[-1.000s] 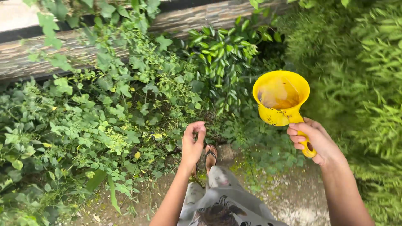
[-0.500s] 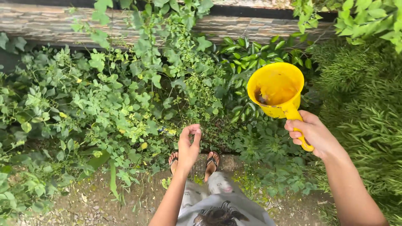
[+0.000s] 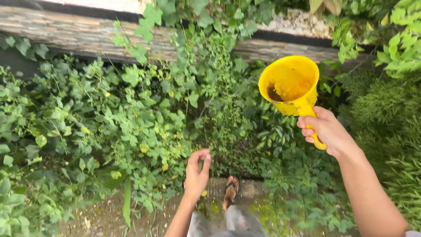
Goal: Watering various garden plants and bushes using a scoop and a bucket of water.
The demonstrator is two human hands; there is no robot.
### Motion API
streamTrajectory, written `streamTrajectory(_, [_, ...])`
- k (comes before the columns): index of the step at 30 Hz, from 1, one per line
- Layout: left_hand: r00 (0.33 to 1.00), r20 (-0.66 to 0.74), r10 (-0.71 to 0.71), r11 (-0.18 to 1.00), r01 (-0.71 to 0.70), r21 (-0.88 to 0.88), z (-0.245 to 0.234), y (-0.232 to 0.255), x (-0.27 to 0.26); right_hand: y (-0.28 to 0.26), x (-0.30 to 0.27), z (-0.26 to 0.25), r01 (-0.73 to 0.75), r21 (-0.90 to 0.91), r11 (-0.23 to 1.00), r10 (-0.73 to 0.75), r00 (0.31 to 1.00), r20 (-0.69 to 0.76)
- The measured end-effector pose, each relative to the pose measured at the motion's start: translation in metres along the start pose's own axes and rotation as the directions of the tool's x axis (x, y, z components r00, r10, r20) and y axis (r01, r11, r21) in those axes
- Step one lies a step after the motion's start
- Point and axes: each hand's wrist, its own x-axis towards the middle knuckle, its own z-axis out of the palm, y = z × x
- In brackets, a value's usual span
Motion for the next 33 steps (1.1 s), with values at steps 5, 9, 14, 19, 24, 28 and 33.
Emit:
streamTrajectory(5, [0.986, 0.024, -0.167, 0.986, 0.168, -0.002, -0.026, -0.004, 0.002, -0.027, 0.027, 0.035, 0.023, -0.006, 1.0, -0.023, 1.0, -0.008])
streamTrajectory(9, [0.987, 0.042, -0.157, 0.988, 0.157, 0.013, -0.038, -0.01, 0.006, -0.038, 0.04, 0.052, 0.055, -0.012, 0.998, -0.055, 0.998, -0.019])
streamTrajectory(14, [0.991, 0.038, -0.129, 0.992, 0.128, 0.012, -0.055, -0.008, 0.005, -0.027, 0.032, 0.063, 0.101, -0.023, 0.995, -0.102, 0.994, -0.039])
streamTrajectory(19, [0.988, 0.078, -0.136, 0.991, 0.136, -0.002, -0.074, -0.018, 0.007, -0.001, 0.0, 0.071, 0.035, -0.051, 0.998, -0.041, 0.993, -0.115])
streamTrajectory(24, [0.996, 0.05, -0.069, 0.998, 0.069, 0.006, -0.102, -0.032, 0.006, 0.038, -0.037, 0.085, -0.045, -0.099, 0.994, 0.031, 0.99, -0.137])
streamTrajectory(28, [0.999, 0.001, -0.041, 0.998, 0.041, 0.046, -0.128, -0.04, 0.001, 0.056, -0.063, 0.104, -0.087, -0.139, 0.986, 0.071, 0.991, -0.114])
streamTrajectory(33, [0.996, -0.09, -0.004, 0.995, 0.013, 0.1, -0.153, -0.048, -0.024, 0.063, -0.093, 0.14, -0.11, -0.175, 0.978, 0.108, 0.994, -0.022])
